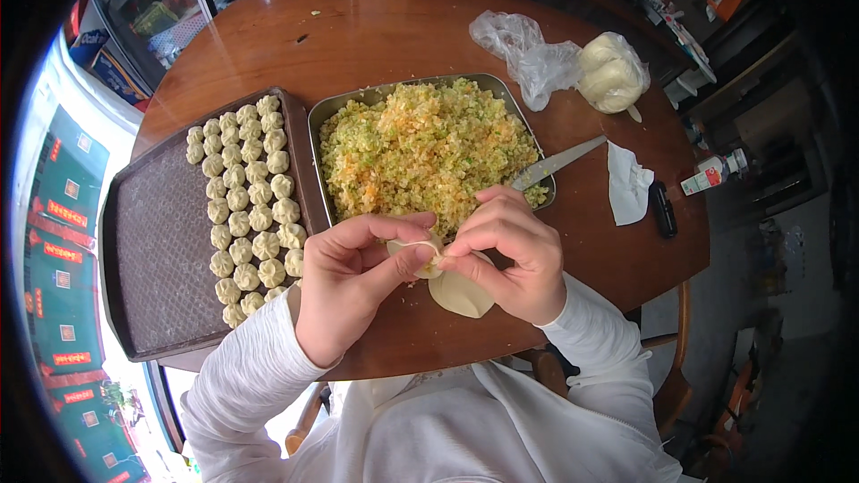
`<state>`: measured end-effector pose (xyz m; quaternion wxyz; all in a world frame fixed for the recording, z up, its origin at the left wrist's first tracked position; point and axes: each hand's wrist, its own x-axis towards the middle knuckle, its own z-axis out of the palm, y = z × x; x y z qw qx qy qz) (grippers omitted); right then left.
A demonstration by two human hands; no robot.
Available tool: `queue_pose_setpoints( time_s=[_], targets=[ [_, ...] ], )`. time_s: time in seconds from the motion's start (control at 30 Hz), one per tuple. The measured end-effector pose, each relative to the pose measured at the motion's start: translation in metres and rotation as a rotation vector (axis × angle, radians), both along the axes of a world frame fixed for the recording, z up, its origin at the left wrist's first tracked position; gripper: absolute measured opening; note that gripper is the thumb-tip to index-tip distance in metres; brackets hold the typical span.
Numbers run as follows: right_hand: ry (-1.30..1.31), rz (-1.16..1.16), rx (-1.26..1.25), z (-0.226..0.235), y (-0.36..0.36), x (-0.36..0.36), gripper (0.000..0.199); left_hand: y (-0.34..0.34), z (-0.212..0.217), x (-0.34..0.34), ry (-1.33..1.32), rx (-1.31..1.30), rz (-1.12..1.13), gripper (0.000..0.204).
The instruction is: Filling and folding dumpling wrappers with a vegetable and egg mixture.
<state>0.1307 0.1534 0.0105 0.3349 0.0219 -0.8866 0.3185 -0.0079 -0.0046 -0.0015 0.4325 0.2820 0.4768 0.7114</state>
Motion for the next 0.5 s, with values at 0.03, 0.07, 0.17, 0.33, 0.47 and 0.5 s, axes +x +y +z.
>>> queue_pose_setpoints(
  time_s=[0.03, 0.07, 0.17, 0.33, 0.47, 0.5],
  targets=[
    [0.0, 0.005, 0.001, 0.0, 0.0, 0.0, 0.013, 0.0, -0.001, 0.001, 0.004, 0.008, 0.002, 0.016],
    [0.001, 0.01, 0.003, 0.0, 0.0, 0.0, 0.014, 0.0, -0.002, 0.001, 0.01, 0.016, 0.005, 0.017],
    [-0.017, 0.033, -0.042, -0.001, 0.001, 0.0, 0.014, 0.001, 0.003, 0.004, -0.008, -0.008, -0.007, 0.017],
    [-0.022, 0.033, -0.11, -0.003, 0.002, 0.0, 0.014, 0.0, 0.008, 0.002, -0.002, -0.02, -0.039, 0.017],
    [-0.005, 0.018, -0.078, -0.001, 0.002, -0.001, 0.014, 0.0, 0.008, 0.001, 0.031, -0.015, -0.029, 0.018],
    [0.004, 0.019, -0.062, -0.001, 0.002, -0.001, 0.014, 0.0, 0.008, 0.002, 0.048, -0.02, -0.026, 0.018]
  ],
)
